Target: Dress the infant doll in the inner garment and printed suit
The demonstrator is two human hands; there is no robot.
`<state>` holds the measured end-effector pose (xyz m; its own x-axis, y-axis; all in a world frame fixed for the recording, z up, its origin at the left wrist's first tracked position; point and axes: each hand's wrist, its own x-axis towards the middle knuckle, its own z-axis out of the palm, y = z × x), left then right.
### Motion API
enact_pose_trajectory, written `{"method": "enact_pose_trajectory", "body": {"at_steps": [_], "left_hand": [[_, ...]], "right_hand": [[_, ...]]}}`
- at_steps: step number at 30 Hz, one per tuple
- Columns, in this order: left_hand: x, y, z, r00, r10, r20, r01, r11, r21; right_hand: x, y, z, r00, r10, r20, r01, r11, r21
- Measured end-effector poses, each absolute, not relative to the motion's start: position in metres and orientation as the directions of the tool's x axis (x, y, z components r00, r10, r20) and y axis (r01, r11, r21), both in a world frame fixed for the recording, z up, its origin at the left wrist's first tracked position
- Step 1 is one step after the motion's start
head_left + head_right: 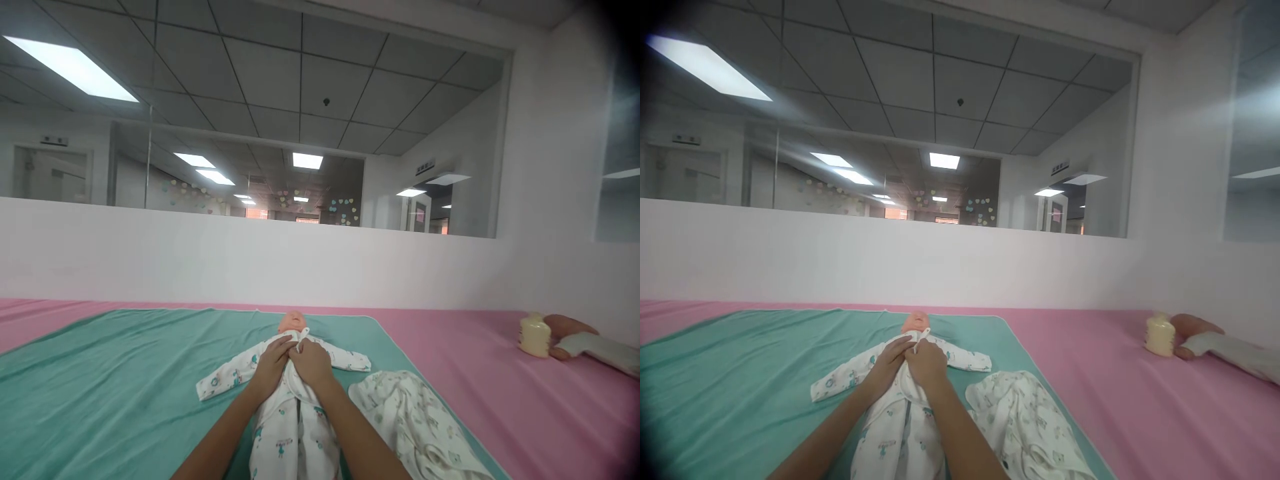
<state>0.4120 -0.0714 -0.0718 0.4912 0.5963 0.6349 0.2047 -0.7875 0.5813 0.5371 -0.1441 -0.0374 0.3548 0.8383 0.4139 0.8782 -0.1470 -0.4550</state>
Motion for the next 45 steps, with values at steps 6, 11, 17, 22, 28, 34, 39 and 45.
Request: {"method": "enact_pose_trajectory", "body": {"at_steps": [6, 11, 17, 22, 28, 34, 39, 45], "left_hand": [[0.414, -0.072, -0.072, 0.487, 0.592, 0.643, 0.219, -0.795, 0.566], [0.413, -0.077, -0.069, 0.486, 0.614, 0.622, 0.237, -0.778, 0.583], [0.413, -0.078, -0.070, 0.477, 0.617, 0.626, 0.229, -0.775, 0.589], [0.413, -0.080, -0.069, 0.478, 0.628, 0.614, 0.241, -0.766, 0.596], [0.412, -0.082, -0.067, 0.478, 0.631, 0.611, 0.221, -0.760, 0.611], [0.412, -0.080, -0.068, 0.463, 0.650, 0.603, 0.191, -0.738, 0.648], [0.414, -0.080, -0.066, 0.463, 0.659, 0.593, 0.204, -0.730, 0.653], [0.417, -0.075, -0.069, 0.467, 0.637, 0.614, 0.203, -0.753, 0.626]], "right_hand": [[0.543, -0.138, -0.038, 0.325, 0.848, 0.418, 0.892, -0.129, -0.433], [0.543, -0.140, -0.045, 0.266, 0.809, 0.525, 0.940, -0.098, -0.325], [0.545, -0.142, -0.049, 0.154, 0.796, 0.585, 0.949, 0.045, -0.312], [0.545, -0.145, -0.051, 0.177, 0.722, 0.669, 0.907, 0.143, -0.395], [0.548, -0.141, -0.051, 0.165, 0.727, 0.666, 0.863, 0.221, -0.455], [0.550, -0.139, -0.049, 0.149, 0.760, 0.633, 0.832, 0.250, -0.496], [0.553, -0.138, -0.049, 0.163, 0.800, 0.577, 0.761, 0.271, -0.590], [0.554, -0.133, -0.052, 0.212, 0.771, 0.600, 0.709, 0.301, -0.637]]}}
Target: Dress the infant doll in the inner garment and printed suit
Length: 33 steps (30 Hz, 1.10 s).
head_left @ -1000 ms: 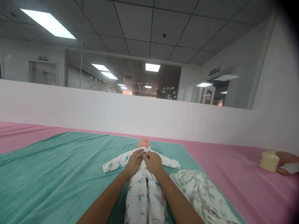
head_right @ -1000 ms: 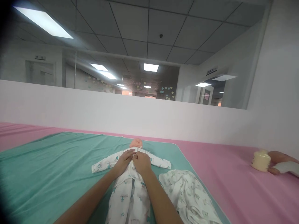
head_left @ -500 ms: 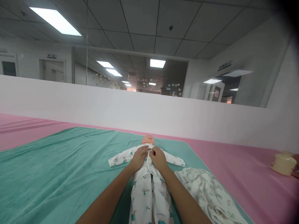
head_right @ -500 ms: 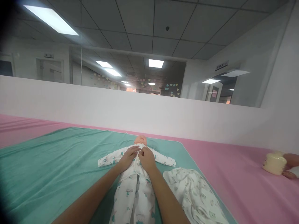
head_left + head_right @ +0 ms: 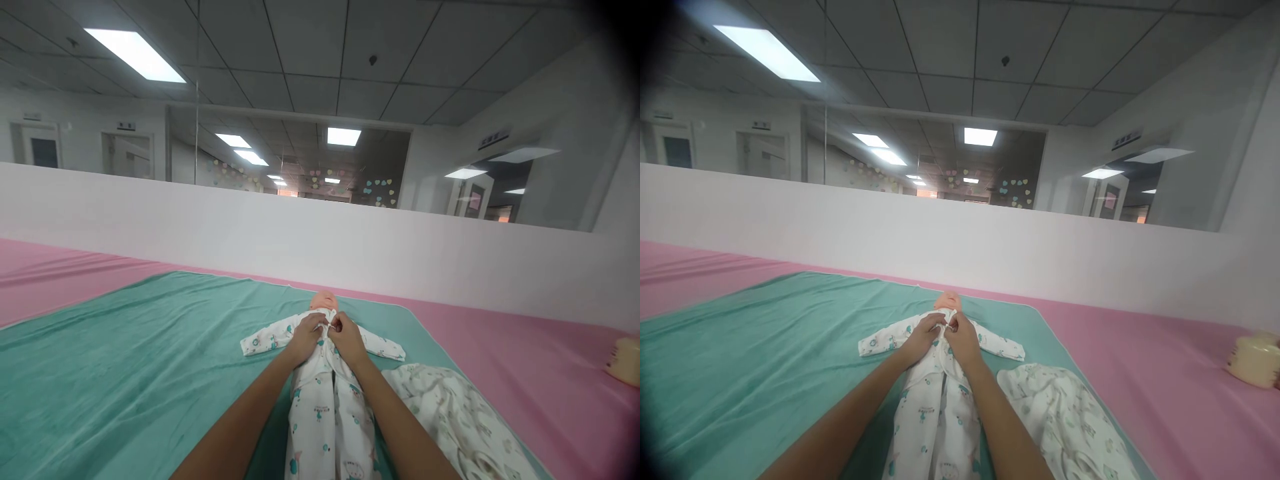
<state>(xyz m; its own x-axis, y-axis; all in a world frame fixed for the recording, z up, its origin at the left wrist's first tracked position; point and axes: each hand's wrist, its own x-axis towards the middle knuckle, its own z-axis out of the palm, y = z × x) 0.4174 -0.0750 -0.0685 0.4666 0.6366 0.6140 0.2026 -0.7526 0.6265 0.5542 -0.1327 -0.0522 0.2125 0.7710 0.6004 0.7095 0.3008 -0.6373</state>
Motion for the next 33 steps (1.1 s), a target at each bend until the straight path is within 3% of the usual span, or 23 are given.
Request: {"method": "enact_pose_trajectory", "body": {"at_steps": [9, 15, 19, 24, 33], "left_hand": [[0.414, -0.077, -0.073, 0.477, 0.611, 0.631, 0.233, -0.780, 0.580], [0.414, -0.087, -0.072, 0.497, 0.561, 0.662, 0.317, -0.827, 0.464], [0.408, -0.094, -0.078, 0.512, 0.528, 0.677, 0.325, -0.849, 0.416], [0.397, -0.104, -0.086, 0.517, 0.483, 0.707, 0.260, -0.875, 0.408], [0.392, -0.097, -0.088, 0.514, 0.438, 0.738, 0.128, -0.889, 0.439]], "right_hand": [[0.554, -0.131, -0.055, 0.289, 0.745, 0.601, 0.708, 0.256, -0.658], [0.551, -0.140, -0.054, 0.417, 0.701, 0.578, 0.712, 0.143, -0.687], [0.542, -0.160, -0.057, 0.367, 0.704, 0.609, 0.808, 0.083, -0.583], [0.531, -0.185, -0.059, 0.162, 0.780, 0.605, 0.942, 0.061, -0.331], [0.518, -0.195, -0.045, 0.175, 0.854, 0.491, 0.973, -0.075, -0.217]]}}
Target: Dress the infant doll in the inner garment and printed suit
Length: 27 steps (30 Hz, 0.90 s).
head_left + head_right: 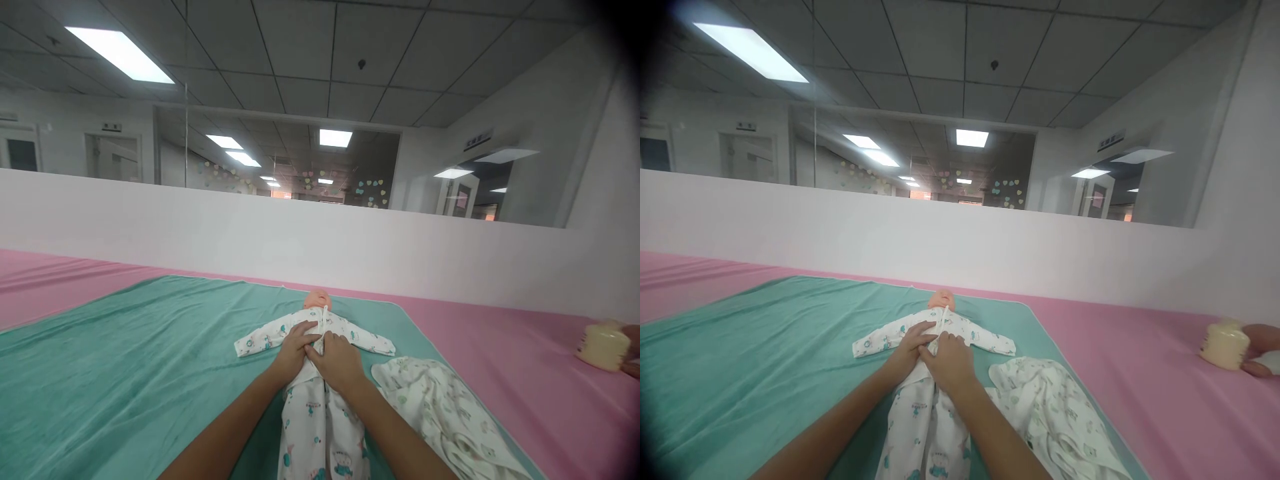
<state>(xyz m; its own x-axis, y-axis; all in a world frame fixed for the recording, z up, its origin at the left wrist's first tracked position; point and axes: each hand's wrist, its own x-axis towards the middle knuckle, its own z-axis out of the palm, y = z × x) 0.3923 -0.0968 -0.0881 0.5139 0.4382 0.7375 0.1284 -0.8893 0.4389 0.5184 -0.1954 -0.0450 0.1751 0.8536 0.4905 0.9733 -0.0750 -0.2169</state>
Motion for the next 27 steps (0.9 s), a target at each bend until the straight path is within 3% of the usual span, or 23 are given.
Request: {"method": "enact_pose_trajectory", "body": {"at_steps": [7, 13, 20, 27], "left_hand": [[0.389, -0.099, -0.083, 0.572, 0.477, 0.667, 0.133, -0.857, 0.498], [0.390, -0.103, -0.080, 0.550, 0.518, 0.655, 0.166, -0.836, 0.523], [0.391, -0.100, -0.084, 0.511, 0.481, 0.712, 0.135, -0.863, 0.486], [0.391, -0.113, -0.074, 0.522, 0.502, 0.690, 0.196, -0.858, 0.475]], "right_hand": [[0.507, -0.198, -0.043, 0.201, 0.858, 0.472, 0.977, -0.138, -0.164], [0.511, -0.203, -0.044, 0.098, 0.858, 0.504, 0.991, -0.040, -0.126], [0.520, -0.205, -0.046, -0.015, 0.856, 0.517, 0.991, 0.082, -0.105], [0.523, -0.200, -0.049, -0.045, 0.857, 0.513, 0.986, 0.122, -0.117]]}}
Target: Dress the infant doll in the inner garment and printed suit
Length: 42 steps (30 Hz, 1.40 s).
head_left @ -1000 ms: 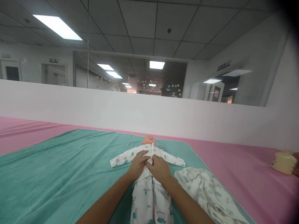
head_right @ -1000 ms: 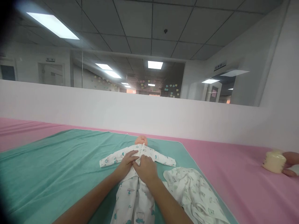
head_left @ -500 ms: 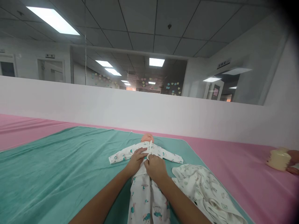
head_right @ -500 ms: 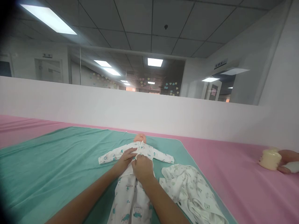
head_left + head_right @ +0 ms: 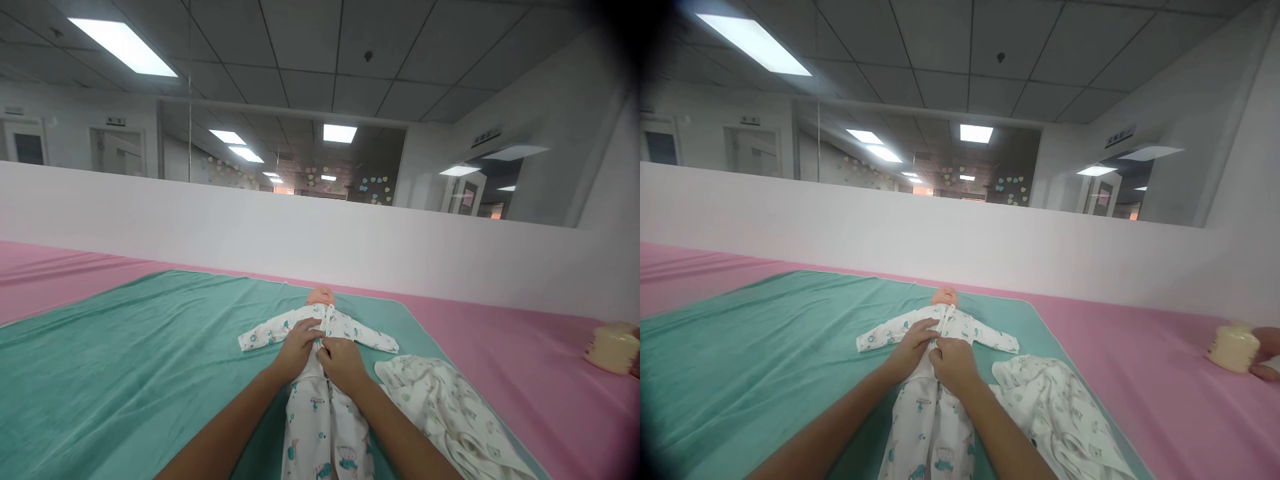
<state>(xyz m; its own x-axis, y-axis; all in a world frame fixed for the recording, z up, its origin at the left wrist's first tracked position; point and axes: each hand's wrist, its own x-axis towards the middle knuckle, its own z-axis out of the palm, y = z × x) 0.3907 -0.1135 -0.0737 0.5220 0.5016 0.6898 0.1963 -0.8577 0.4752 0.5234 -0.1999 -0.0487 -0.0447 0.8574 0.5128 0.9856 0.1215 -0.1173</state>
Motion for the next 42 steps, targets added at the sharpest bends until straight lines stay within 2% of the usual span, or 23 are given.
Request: {"method": "enact_pose_trajectory", "body": {"at_steps": [12, 23, 30, 37, 42], "left_hand": [[0.394, -0.122, -0.064, 0.543, 0.506, 0.670, 0.293, -0.862, 0.414], [0.398, -0.120, -0.061, 0.579, 0.495, 0.648, 0.368, -0.868, 0.334], [0.398, -0.118, -0.061, 0.581, 0.487, 0.652, 0.379, -0.871, 0.312], [0.394, -0.119, -0.074, 0.500, 0.521, 0.692, 0.287, -0.854, 0.434], [0.391, -0.126, -0.070, 0.479, 0.520, 0.707, 0.241, -0.853, 0.464]], "right_hand": [[0.520, -0.194, -0.054, 0.070, 0.854, 0.515, 0.981, 0.035, -0.191], [0.524, -0.192, -0.054, 0.052, 0.859, 0.510, 0.968, 0.082, -0.238], [0.529, -0.186, -0.056, 0.079, 0.852, 0.518, 0.937, 0.114, -0.329], [0.531, -0.185, -0.055, 0.130, 0.854, 0.503, 0.900, 0.111, -0.422], [0.529, -0.190, -0.056, 0.121, 0.834, 0.538, 0.893, 0.146, -0.427]]}}
